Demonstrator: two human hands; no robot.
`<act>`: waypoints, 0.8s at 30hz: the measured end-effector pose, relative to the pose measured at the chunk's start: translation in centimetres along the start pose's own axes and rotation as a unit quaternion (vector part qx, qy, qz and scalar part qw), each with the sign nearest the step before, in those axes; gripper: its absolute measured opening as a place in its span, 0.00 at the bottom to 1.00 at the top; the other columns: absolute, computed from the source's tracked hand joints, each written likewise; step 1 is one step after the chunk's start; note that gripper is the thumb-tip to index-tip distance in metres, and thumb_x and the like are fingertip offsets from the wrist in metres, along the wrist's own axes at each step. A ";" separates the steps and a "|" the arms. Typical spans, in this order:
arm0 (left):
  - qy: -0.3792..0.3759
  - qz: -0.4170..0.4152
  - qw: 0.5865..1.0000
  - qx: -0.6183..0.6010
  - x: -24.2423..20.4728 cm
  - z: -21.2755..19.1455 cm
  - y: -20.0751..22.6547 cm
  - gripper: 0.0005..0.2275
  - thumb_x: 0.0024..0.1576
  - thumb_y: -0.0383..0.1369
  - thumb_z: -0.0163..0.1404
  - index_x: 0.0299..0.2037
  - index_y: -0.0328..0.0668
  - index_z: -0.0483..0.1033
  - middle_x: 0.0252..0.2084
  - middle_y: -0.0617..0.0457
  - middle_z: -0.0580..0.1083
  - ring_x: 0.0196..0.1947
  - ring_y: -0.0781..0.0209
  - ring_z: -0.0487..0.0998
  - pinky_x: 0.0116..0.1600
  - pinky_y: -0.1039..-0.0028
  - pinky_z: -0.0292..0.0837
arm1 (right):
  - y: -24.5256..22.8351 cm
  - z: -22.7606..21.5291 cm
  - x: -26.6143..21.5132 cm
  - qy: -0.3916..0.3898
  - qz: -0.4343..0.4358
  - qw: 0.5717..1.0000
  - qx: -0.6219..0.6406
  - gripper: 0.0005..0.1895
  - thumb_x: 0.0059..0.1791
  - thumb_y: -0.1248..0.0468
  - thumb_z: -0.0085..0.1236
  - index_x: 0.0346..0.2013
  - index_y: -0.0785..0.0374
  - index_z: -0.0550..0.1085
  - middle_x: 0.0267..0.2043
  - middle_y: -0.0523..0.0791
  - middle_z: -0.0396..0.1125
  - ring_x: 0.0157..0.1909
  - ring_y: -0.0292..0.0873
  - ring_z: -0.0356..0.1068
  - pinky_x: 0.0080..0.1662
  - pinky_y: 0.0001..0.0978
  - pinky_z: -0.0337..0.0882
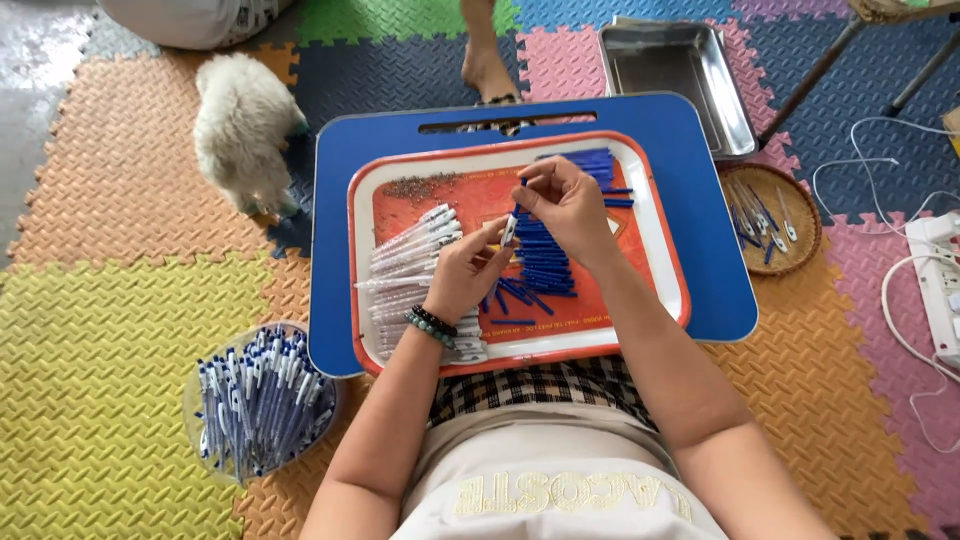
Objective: Assembling ballpoint pens by inserting ink refills into barrels and attaching caps on a tray.
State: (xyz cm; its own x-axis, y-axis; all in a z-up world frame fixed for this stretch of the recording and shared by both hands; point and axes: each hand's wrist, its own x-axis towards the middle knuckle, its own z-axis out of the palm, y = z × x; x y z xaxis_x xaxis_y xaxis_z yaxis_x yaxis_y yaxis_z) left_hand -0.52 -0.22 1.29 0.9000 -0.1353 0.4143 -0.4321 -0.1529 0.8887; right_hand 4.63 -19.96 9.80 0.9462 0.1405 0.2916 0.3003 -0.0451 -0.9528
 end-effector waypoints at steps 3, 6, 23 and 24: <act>0.006 0.003 1.000 0.002 0.4 -0.3 0.3 0.20 0.67 0.27 0.61 0.71 0.43 0.80 0.48 0.44 0.87 0.36 0.56 0.89 0.37 0.69 0.87 | -0.8 0.2 0.3 0.003 0.010 1.000 0.004 0.12 0.56 0.65 0.75 0.50 0.65 0.80 0.36 0.51 0.78 0.37 0.41 0.82 0.36 0.28 0.83; 0.018 0.001 1.000 0.002 0.5 -0.4 0.4 0.19 0.68 0.27 0.61 0.69 0.42 0.81 0.48 0.44 0.87 0.37 0.57 0.89 0.38 0.70 0.87 | -0.4 0.5 0.3 -0.001 0.013 1.000 -0.008 0.14 0.54 0.65 0.78 0.47 0.66 0.79 0.35 0.51 0.78 0.36 0.39 0.81 0.35 0.26 0.83; 0.037 0.016 0.999 -0.004 0.5 0.1 -0.8 0.13 0.67 0.27 0.61 0.62 0.43 0.86 0.44 0.46 0.87 0.31 0.59 0.88 0.31 0.74 0.83 | -1.8 -0.5 0.7 0.063 0.035 0.997 0.027 0.12 0.63 0.65 0.63 0.49 0.76 0.78 0.36 0.58 0.78 0.36 0.49 0.85 0.35 0.36 0.87; 0.038 0.020 0.999 -0.009 0.4 0.1 -0.8 0.13 0.68 0.26 0.61 0.61 0.42 0.86 0.44 0.46 0.87 0.30 0.60 0.88 0.31 0.74 0.83 | -1.6 -0.5 0.7 0.062 0.042 0.997 0.028 0.12 0.62 0.65 0.65 0.49 0.76 0.78 0.35 0.59 0.78 0.35 0.49 0.84 0.34 0.36 0.87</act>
State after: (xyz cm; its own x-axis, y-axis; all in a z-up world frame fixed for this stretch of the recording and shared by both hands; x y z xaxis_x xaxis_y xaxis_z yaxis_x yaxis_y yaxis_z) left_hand 0.22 -0.27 0.73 0.8844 -0.0668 0.4618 -0.4666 -0.1308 0.8747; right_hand 4.90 -20.29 11.59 0.9764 0.0142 0.2156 0.2156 0.0049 -0.9765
